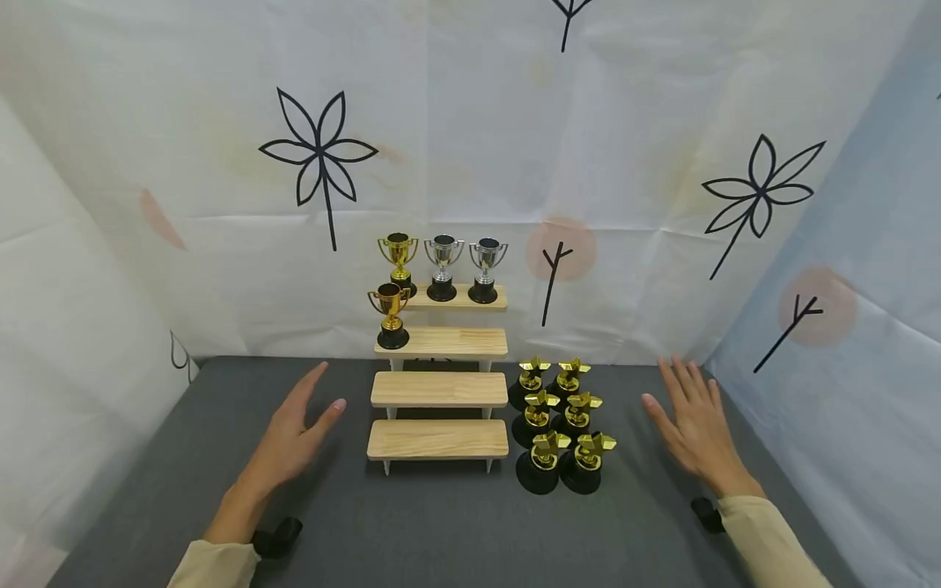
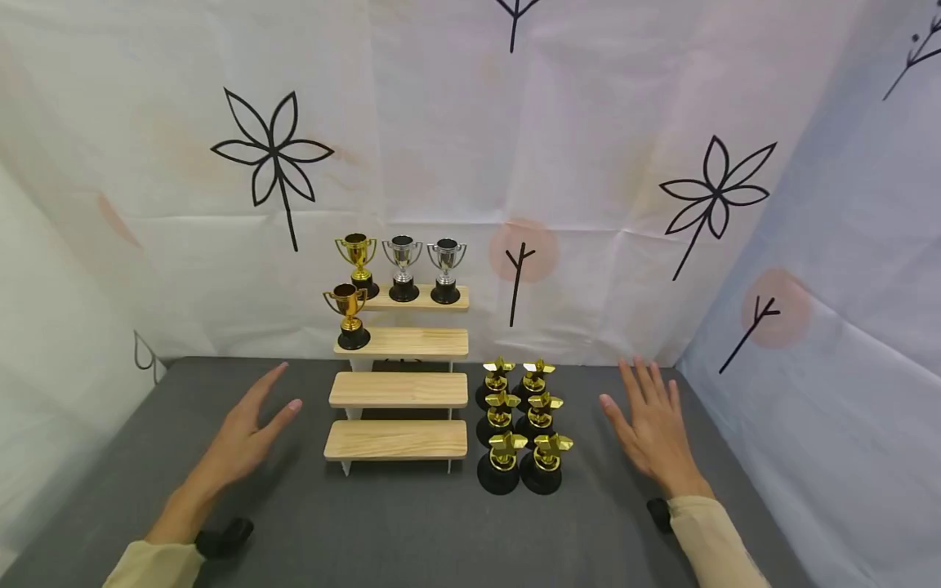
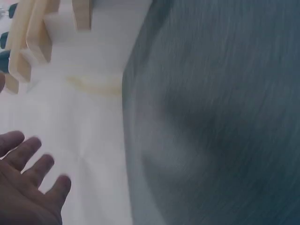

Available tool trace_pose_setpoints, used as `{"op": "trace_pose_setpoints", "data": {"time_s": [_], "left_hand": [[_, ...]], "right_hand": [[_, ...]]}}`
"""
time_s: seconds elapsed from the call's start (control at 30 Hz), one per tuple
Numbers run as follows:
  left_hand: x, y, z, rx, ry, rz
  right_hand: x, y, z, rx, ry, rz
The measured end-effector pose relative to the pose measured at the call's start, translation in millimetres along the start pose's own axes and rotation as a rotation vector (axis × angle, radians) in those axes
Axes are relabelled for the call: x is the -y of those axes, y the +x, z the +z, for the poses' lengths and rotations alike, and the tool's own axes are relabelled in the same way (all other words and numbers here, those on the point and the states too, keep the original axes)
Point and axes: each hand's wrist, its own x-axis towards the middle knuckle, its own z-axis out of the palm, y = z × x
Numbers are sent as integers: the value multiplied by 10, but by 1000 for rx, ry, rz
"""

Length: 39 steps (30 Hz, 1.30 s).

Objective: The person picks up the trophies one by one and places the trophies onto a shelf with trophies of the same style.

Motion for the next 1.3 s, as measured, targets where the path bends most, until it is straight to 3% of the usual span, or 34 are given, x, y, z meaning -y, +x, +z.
{"op": "trace_pose_setpoints", "data": {"time_s": [0.07,0.2,0.37,0.6,0.8,0.97,1.1,1.3], "left_hand": [[-11,-40,62,24,-130,-36],[7,-112,206,69,-283,-51],[63,-160,376,148,-444,-29],[103,-161,551,215,-656,-106],[115,-160,602,204,-699,-181],[99,-184,609,196,-689,-224],[83,-188,613,191,-695,-231],[92,-183,614,185,-695,-205]], "right_hand": [[20,-23,-4,5,26,11],[44,-88,-9,24,71,31],[99,-146,-36,53,149,72],[270,-174,-59,80,292,195],[402,-198,-18,58,411,209],[474,-243,30,82,634,164],[520,-260,39,97,789,135],[580,-274,80,136,863,143]]}}
